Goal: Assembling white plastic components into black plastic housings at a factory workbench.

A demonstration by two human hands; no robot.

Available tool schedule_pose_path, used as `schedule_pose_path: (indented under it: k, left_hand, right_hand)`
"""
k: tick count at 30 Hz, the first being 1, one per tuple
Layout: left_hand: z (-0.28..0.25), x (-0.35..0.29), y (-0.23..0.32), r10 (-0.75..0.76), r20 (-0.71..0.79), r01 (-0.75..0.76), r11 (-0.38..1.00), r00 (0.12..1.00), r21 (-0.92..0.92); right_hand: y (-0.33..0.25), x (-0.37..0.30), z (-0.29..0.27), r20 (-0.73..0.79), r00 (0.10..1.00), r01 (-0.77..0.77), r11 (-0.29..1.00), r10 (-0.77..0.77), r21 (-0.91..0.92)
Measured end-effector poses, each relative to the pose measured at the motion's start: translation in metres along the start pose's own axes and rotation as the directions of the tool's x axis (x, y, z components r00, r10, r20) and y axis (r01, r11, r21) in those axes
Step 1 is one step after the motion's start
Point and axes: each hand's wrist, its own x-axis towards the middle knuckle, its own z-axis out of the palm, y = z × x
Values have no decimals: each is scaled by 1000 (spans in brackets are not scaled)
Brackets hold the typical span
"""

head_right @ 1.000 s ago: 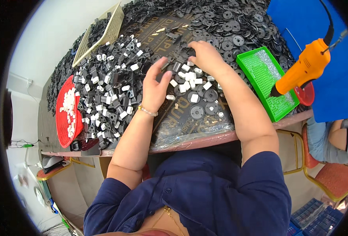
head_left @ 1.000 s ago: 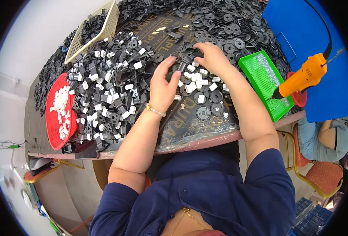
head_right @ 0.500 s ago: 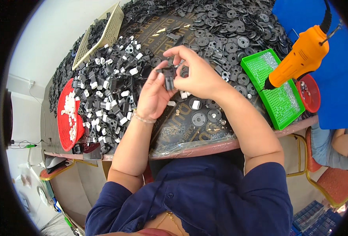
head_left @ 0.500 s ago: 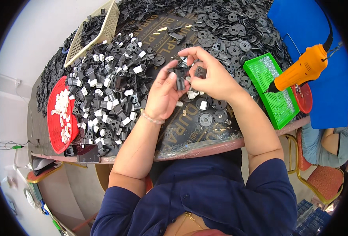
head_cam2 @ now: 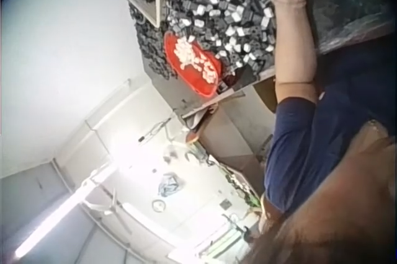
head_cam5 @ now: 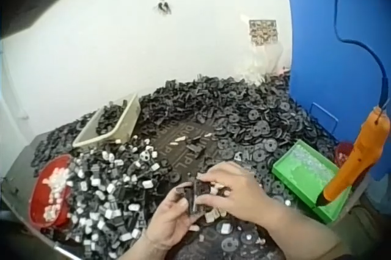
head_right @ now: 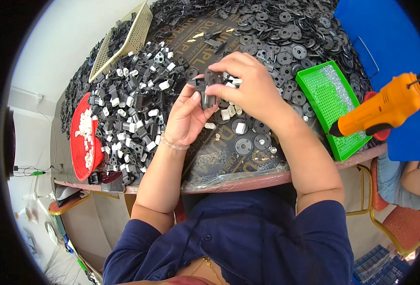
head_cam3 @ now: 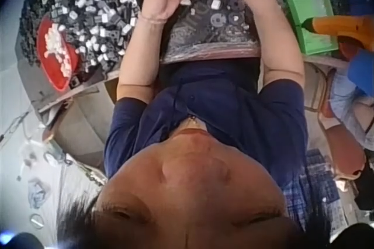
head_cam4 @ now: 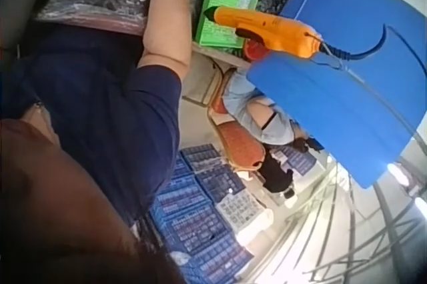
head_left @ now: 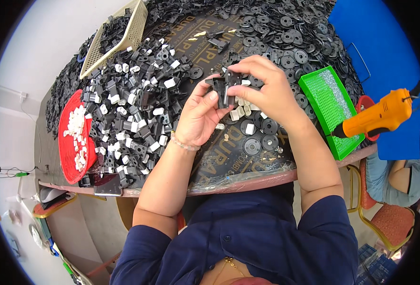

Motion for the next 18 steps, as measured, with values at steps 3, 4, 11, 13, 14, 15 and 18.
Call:
schedule_pose_path:
  k: [3, 4, 11, 13, 14, 15, 18]
  left_hand:
    - [-1, 0, -2, 2, -1, -2, 1000, 1000, 6]
    - [0, -1, -4, 5, -22, -5, 1000, 1000, -3]
    - [-2, -4, -9, 44, -38, -44, 999, 998, 6]
    - [0, -4, -8, 29, -25, -29, 999, 999, 15]
    - [2, -4, -8, 15, -13, -15, 1000, 1000, 24]
    - [5, -4, -8, 13, -12, -12, 1000, 1000, 24]
    - [8, -2, -12, 127, 33, -130, 918, 991, 374]
  right_hand:
    - [-2, -3, 7, -8, 986, 167, 982, -168, -93]
    - [-1, -4, 10, 0, 988, 154, 985, -155, -83]
    - [-3, -2, 5, 79, 960, 279, 937, -268, -211]
    - [-4, -3, 4, 59, 965, 261, 937, -254, -232]
    - [-4, -3, 4, 39, 970, 242, 937, -240, -251]
    - [-4, -3, 4, 38, 970, 240, 938, -238, -251]
    - [3, -1, 4, 53, 997, 54, 998, -56, 37]
